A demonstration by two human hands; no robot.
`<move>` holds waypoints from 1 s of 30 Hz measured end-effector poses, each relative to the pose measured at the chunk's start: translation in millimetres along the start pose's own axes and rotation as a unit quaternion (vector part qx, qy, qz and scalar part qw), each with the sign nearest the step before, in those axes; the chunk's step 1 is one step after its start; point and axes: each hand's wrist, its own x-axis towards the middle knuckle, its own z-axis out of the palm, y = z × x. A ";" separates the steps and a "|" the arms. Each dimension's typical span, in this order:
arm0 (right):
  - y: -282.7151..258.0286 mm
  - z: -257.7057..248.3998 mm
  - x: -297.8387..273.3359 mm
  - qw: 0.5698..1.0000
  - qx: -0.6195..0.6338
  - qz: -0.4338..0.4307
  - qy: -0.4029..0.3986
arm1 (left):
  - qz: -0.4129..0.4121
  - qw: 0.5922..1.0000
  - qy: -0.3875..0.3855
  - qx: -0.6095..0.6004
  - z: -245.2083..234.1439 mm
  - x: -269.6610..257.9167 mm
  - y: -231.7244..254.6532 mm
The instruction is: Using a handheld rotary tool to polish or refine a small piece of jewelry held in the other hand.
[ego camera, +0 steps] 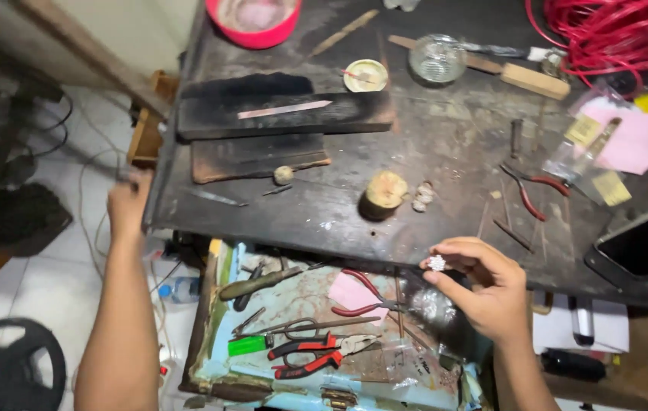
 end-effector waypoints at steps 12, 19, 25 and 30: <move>2.8 3.6 5.7 0.997 0.040 -0.050 0.048 | -0.128 0.985 -0.046 -0.104 8.1 -170.2 -35.8; 10.7 9.3 -0.3 0.996 0.064 -0.045 0.037 | -0.133 0.987 0.023 -0.084 41.9 -125.1 -82.6; 22.2 8.8 -8.3 0.998 0.061 -0.016 0.031 | -0.157 0.951 0.147 -0.224 -4.2 -102.6 -30.0; 24.7 7.8 -16.0 1.000 0.012 -0.012 0.015 | -0.192 0.863 0.240 -0.401 -102.6 -99.1 12.6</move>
